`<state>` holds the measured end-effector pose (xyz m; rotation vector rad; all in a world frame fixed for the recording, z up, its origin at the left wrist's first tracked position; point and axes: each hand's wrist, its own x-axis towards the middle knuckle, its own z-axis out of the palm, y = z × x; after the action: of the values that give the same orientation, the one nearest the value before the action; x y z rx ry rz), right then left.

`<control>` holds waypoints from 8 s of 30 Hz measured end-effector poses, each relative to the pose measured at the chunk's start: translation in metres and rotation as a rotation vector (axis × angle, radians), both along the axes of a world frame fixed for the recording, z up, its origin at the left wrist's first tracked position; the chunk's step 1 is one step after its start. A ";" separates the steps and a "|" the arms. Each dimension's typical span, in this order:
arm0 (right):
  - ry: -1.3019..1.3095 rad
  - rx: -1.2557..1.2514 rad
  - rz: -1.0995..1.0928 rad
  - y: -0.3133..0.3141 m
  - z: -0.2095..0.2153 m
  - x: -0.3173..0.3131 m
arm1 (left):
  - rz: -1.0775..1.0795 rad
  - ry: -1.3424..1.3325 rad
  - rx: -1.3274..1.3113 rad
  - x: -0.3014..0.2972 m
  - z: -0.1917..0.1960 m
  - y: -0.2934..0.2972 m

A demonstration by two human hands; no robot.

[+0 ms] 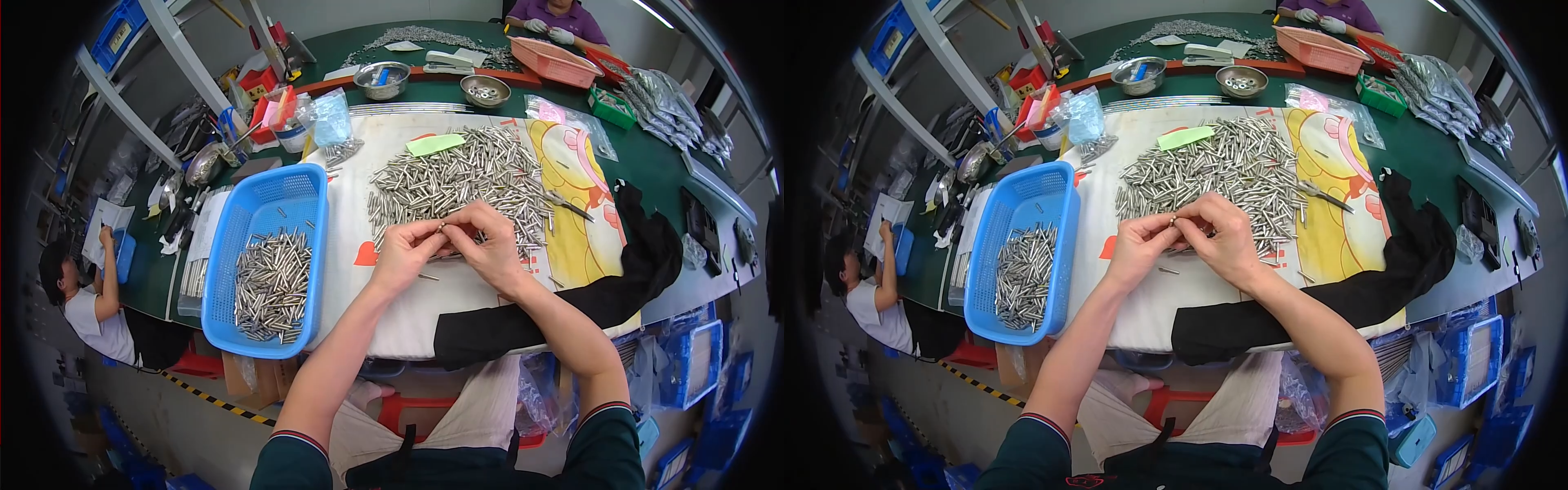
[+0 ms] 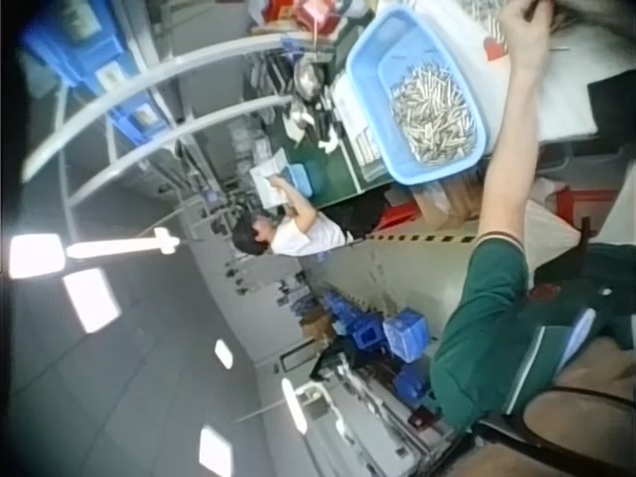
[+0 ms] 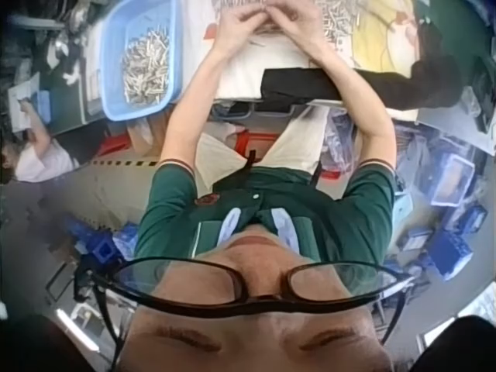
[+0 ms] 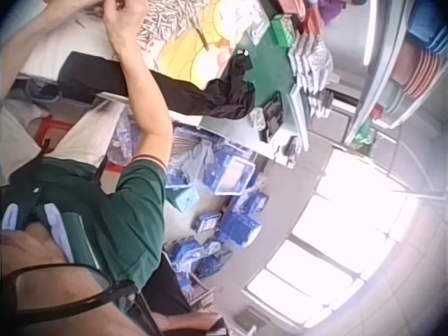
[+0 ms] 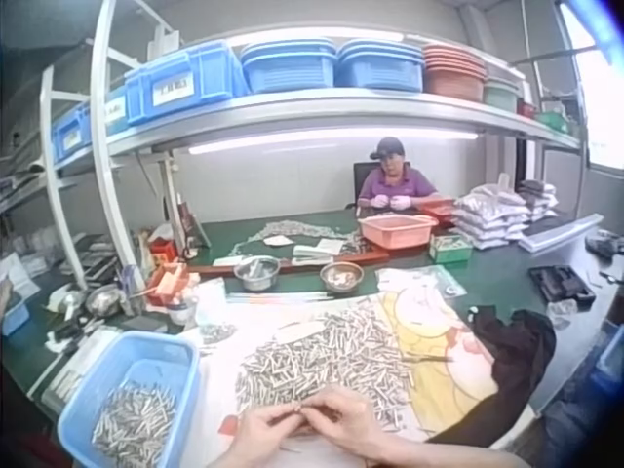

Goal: Sorting and inspecting small metal hardware components at a workbench.

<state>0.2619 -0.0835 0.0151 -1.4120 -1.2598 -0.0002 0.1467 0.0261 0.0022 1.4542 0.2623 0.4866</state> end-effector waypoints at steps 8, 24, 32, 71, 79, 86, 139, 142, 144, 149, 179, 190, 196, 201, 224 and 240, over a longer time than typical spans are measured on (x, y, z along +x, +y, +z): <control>0.105 -0.118 0.023 -0.002 0.003 0.002 | -0.147 0.074 -0.192 -0.005 0.013 0.001; 0.619 -0.364 0.229 -0.005 0.013 0.010 | -0.185 0.144 -0.489 -0.007 0.007 0.010; 0.645 -0.372 0.253 -0.006 0.012 0.011 | -0.206 0.130 -0.513 -0.007 0.008 0.011; 1.462 -0.318 0.872 -0.004 0.004 0.000 | -0.051 -0.251 0.362 -0.007 0.010 0.003; 1.748 -0.411 0.916 -0.003 -0.011 -0.012 | -0.199 -0.193 0.440 -0.002 0.015 -0.004; 1.764 -0.493 0.856 -0.001 -0.008 -0.011 | -0.185 -0.192 0.431 0.001 0.006 -0.001; 0.502 -0.289 0.367 -0.005 -0.002 -0.014 | 0.555 0.032 0.858 -0.120 0.089 -0.033; 0.356 -0.261 0.290 -0.003 0.001 -0.019 | 0.748 0.195 1.154 -0.153 0.101 -0.006; 0.224 -0.251 0.143 -0.002 0.001 -0.018 | 0.808 0.412 1.238 -0.166 0.106 0.013; -0.147 -0.229 0.038 -0.003 -0.005 -0.004 | 0.821 0.357 1.378 -0.153 0.113 0.000; -1.025 -0.359 0.063 0.020 -0.009 -0.011 | 0.499 0.372 1.246 -0.080 0.005 -0.015; -0.923 -0.317 0.168 0.003 -0.006 -0.016 | 0.488 0.517 1.150 -0.058 0.008 -0.008; -0.880 -0.331 0.186 0.002 -0.010 -0.014 | 0.383 0.391 1.280 -0.060 0.015 0.001; -0.825 -0.343 0.205 0.001 -0.007 -0.011 | 0.118 0.142 1.295 -0.062 0.011 0.001; -0.919 -0.417 0.124 -0.008 -0.004 -0.006 | -0.020 0.073 1.511 -0.062 0.012 0.007; -1.087 -0.509 0.056 -0.018 0.008 -0.026 | -0.007 0.090 1.620 -0.055 0.005 -0.013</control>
<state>0.2357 -0.1017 0.0232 -1.8910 -2.2999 -0.4985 0.0915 0.0132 0.0073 3.0465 -0.1582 0.6492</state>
